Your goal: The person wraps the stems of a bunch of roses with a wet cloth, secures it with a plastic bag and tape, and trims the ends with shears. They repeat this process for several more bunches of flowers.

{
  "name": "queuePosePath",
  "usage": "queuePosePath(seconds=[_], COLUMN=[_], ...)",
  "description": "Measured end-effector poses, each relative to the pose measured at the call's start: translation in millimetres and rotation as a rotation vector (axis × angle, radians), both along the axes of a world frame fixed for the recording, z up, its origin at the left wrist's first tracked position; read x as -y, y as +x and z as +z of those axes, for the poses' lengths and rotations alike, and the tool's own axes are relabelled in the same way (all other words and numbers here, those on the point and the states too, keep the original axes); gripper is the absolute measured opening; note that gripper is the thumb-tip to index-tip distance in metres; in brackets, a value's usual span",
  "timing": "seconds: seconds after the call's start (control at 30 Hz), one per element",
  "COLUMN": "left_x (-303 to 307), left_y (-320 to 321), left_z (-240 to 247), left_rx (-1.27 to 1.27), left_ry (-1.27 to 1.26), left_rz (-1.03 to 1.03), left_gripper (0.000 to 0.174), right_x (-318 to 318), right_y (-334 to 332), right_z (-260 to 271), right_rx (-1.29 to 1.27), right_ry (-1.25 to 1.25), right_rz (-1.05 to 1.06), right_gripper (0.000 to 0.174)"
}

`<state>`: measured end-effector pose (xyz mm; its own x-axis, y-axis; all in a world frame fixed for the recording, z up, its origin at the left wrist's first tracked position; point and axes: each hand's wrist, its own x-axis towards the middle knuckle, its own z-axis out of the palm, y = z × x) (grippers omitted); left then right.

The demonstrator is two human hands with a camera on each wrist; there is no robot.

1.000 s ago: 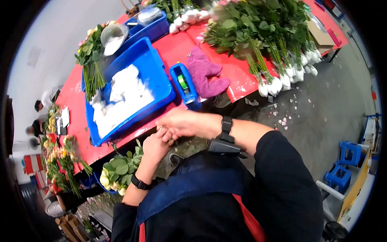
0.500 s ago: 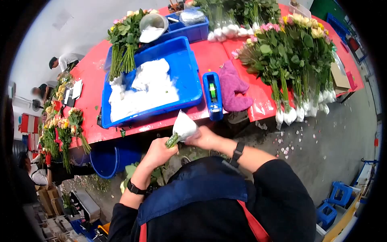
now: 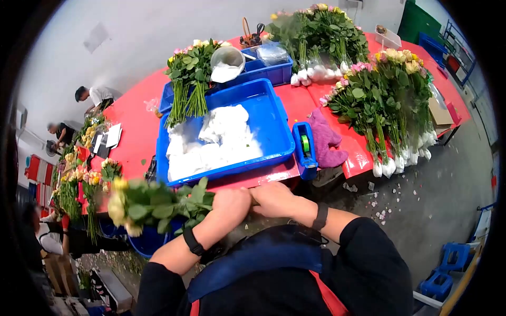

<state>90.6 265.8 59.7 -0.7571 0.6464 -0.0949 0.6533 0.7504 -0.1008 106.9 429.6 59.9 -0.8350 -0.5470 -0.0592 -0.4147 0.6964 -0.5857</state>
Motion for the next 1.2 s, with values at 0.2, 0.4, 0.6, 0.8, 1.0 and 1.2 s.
queuePosePath(seconds=[0.2,0.4,0.6,0.8,1.0,1.2], left_x=[-53,-73,9,70,90,141], left_y=[-77,-110,-120,-49,-6,44], left_z=[56,86,-3,-48,-52,-73], left_rx=[-0.455,-0.402,-0.140,0.009,0.151,0.193], left_ry=[0.253,0.648,0.527,0.357,0.295,0.406], left_rz=[-0.447,-0.375,0.091,0.533,0.787,0.976], left_gripper=[0.019,0.031,0.038,0.040,0.039,0.033], right_x=[-49,-173,-316,-391,-428,-515], right_y=[-48,-192,-371,-489,-538,-614], right_z=[-7,9,-27,-95,-164,-208], right_rx=[-0.121,-0.307,-0.438,-0.526,-0.229,-0.320], right_ry=[-0.216,-0.259,-0.299,-0.087,-0.065,0.581], right_rz=[-0.473,-0.908,-1.058,-1.172,-0.859,-0.466], right_gripper=[0.026,0.029,0.032,0.042,0.046,0.043])
